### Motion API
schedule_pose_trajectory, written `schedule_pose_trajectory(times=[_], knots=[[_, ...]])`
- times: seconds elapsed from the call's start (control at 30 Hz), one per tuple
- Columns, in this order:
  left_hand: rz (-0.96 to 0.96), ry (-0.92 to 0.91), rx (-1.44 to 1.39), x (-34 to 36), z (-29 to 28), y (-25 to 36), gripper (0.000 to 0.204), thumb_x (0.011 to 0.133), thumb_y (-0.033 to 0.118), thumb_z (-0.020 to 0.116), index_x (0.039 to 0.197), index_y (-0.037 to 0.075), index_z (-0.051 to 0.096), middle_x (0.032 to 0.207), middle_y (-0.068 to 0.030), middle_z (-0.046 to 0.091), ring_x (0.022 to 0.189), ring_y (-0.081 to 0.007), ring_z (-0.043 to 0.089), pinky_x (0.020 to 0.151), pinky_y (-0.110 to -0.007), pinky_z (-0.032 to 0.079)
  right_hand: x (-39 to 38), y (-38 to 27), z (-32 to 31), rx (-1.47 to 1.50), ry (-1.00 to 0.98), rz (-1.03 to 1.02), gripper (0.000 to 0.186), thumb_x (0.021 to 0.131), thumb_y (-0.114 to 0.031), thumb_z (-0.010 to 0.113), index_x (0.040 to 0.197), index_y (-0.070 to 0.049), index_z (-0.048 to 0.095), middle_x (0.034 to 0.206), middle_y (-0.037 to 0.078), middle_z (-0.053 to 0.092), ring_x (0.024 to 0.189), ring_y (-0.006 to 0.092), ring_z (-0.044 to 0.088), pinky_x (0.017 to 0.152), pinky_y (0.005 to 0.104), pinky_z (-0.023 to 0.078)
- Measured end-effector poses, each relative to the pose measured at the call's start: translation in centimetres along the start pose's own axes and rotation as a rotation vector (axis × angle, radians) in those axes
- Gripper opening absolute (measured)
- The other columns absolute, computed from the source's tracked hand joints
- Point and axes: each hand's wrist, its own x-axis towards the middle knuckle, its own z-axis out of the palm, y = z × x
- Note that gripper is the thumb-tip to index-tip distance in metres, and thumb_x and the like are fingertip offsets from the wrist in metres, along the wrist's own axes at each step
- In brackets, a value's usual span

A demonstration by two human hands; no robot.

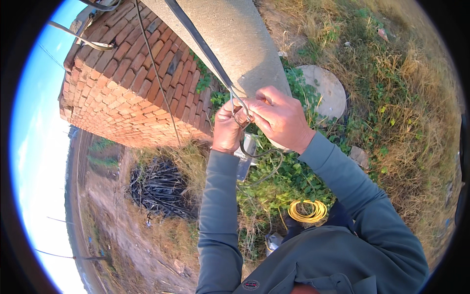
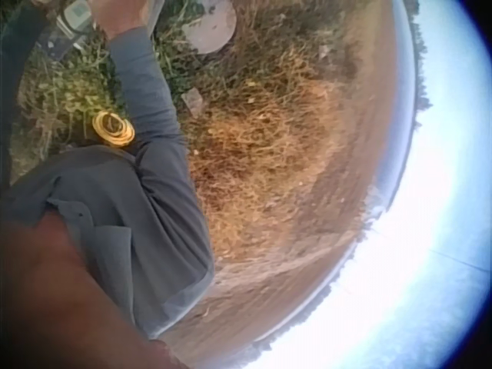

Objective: The person secures a black cable to a concrete pole using a zip tie, then walks across a field carrying a coiled yellow cable. They connect the yellow cable to a white junction box mounted on a pole and tighten the connection.

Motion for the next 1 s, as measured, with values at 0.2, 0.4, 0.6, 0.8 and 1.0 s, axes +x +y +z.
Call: schedule_pose_trajectory(times=[0.2,0.4,0.6,0.8,1.0], knots=[[-0.038,-0.078,-0.019,0.5,-0.4,0.1,0.016,0.089,0.006,0.074,0.103,0.004,0.066,0.096,-0.0034,0.071,0.086,-0.0117,0.067,0.081,-0.028,0.055,1.0,0.2,-0.4,-0.141,-0.094,-0.111,0.02,0.085,-0.011,0.064,0.104,-0.005,0.067,0.083,0.008,0.052,0.073,0.0254,0.061,0.061,0.0377,0.048],[-0.005,-0.175,-0.046,1.1,-0.3,0.1,0.017,0.089,0.007,0.074,0.103,0.005,0.066,0.095,-0.0032,0.07,0.085,-0.0121,0.067,0.08,-0.027,0.055,1.0,-0.1,-0.9,-0.192,-0.188,-0.068,0.013,0.085,-0.008,0.064,0.096,-0.005,0.058,0.09,0.009,0.052,0.077,0.0292,0.061,0.064,0.0391,0.051],[-0.059,-0.156,-0.047,0.9,0.2,0.2,0.019,0.089,0.005,0.074,0.107,0.004,0.067,0.098,-0.0044,0.07,0.088,-0.0129,0.067,0.08,-0.027,0.056,1.0,0.1,-1.3,-0.165,-0.217,-0.046,0.017,0.084,-0.01,0.068,0.098,-0.005,0.059,0.094,0.008,0.053,0.079,0.0285,0.062,0.065,0.0394,0.053],[-0.035,-0.152,0.005,1.2,0.7,0.3,0.019,0.09,0.001,0.072,0.108,0.002,0.067,0.101,-0.0038,0.07,0.09,-0.0116,0.066,0.082,-0.026,0.054,-0.7,0.2,-0.5,-0.154,-0.078,0.031,0.025,0.081,-0.006,0.074,0.102,-0.007,0.061,0.101,0.009,0.061,0.083,0.0284,0.067,0.065,0.0386,0.055],[0.031,-0.11,0.048,1.5,0.8,0.1,0.019,0.088,-0.001,0.073,0.106,0.002,0.067,0.101,-0.003,0.069,0.092,-0.0111,0.064,0.085,-0.027,0.052,-1.8,0.0,2.1,0.013,0.242,0.187,0.029,0.085,0.0,0.072,0.111,-0.005,0.06,0.097,0.01,0.067,0.083,0.0277,0.07,0.069,0.0355,0.057]])
